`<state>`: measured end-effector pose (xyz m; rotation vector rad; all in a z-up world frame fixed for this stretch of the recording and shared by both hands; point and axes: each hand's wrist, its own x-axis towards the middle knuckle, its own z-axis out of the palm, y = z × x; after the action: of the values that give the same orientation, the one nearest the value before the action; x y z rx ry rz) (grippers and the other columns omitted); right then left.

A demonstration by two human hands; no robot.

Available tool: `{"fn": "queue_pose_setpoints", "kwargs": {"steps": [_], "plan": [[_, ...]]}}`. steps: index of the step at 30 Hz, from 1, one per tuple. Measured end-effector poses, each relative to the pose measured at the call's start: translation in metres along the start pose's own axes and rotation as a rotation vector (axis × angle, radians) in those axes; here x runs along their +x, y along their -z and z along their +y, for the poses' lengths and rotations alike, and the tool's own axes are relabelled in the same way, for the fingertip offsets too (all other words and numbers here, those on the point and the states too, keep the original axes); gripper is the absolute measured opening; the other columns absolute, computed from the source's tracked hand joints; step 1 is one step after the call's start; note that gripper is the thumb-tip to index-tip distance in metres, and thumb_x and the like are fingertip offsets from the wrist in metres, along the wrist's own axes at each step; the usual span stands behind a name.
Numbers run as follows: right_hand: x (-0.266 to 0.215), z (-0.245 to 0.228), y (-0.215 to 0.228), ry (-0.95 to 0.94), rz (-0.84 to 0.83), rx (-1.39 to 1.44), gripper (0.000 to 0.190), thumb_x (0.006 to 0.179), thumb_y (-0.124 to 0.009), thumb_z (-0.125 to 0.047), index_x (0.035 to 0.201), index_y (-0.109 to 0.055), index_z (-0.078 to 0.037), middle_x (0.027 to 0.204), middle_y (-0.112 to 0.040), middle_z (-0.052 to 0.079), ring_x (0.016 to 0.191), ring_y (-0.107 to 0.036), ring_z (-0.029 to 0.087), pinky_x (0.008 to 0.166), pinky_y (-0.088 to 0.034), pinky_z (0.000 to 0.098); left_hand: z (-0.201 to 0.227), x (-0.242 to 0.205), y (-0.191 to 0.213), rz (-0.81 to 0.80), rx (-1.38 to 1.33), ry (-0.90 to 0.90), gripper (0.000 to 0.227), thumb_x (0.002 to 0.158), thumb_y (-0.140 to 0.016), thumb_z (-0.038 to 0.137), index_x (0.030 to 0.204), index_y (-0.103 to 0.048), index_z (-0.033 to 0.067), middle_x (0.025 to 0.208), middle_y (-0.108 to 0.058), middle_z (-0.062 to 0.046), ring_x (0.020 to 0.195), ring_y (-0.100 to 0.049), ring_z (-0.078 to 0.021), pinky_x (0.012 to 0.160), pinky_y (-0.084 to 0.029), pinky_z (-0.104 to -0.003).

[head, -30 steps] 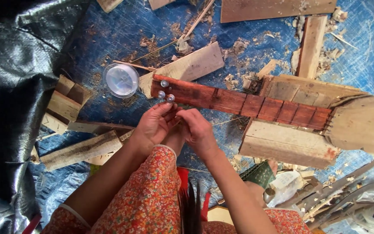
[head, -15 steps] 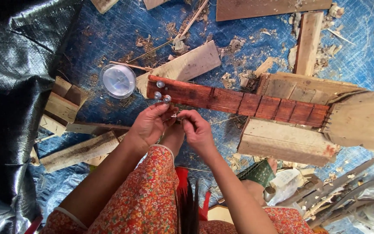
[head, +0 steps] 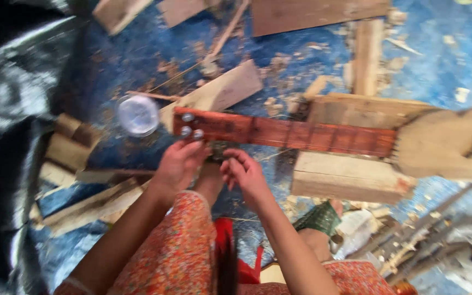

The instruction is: Assembling a wooden stringed instrument by hammering the neck into place and installing tuning hardware on the headstock.

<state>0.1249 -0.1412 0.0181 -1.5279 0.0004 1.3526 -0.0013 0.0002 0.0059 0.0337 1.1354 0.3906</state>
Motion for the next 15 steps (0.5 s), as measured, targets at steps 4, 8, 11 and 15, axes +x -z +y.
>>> {"fn": "queue_pose_setpoints", "kwargs": {"steps": [4,8,11,15], "plan": [[-0.025,-0.057,0.070,0.405,0.314,-0.561,0.015,0.099,-0.063,-0.019,0.109,-0.072,-0.012,0.077,-0.071,0.008,0.062,-0.069,0.021,0.051,-0.053,0.0291,0.001,-0.005,-0.017,0.029,0.161,-0.124,0.020,0.087,-0.073,-0.006,0.104,-0.068,0.0022,0.096,-0.070,-0.012,0.095,-0.071,-0.0254,0.097,-0.057,-0.044],[-0.026,-0.151,0.123,0.836,0.448,-1.533,0.065,0.084,-0.079,-0.033,0.141,-0.056,-0.012,0.131,-0.053,0.018,0.127,-0.051,0.041,0.100,-0.046,0.0504,0.002,-0.005,-0.014,-0.001,0.347,-0.209,0.019,0.093,-0.069,-0.001,0.110,-0.066,0.0066,0.104,-0.070,-0.009,0.098,-0.069,-0.0207,0.097,-0.058,-0.040],[-0.044,-0.197,0.132,0.765,0.351,-1.527,0.064,0.068,-0.073,-0.015,0.129,-0.058,-0.013,0.124,-0.054,0.013,0.112,-0.054,0.037,0.091,-0.045,0.0482,0.010,0.023,0.031,-0.099,0.407,-0.151,0.024,0.098,-0.060,0.003,0.122,-0.062,0.0022,0.115,-0.067,-0.008,0.095,-0.065,-0.0160,0.087,-0.052,-0.024],[-0.045,-0.199,0.175,0.830,0.313,-1.666,0.046,0.087,-0.068,-0.018,0.131,-0.058,-0.019,0.128,-0.056,0.010,0.111,-0.057,0.033,0.090,-0.045,0.0426,0.021,0.015,0.008,-0.198,0.435,-0.182,0.023,0.100,-0.058,0.007,0.123,-0.061,0.0030,0.119,-0.068,-0.007,0.101,-0.067,-0.0132,0.092,-0.054,-0.021]]}}
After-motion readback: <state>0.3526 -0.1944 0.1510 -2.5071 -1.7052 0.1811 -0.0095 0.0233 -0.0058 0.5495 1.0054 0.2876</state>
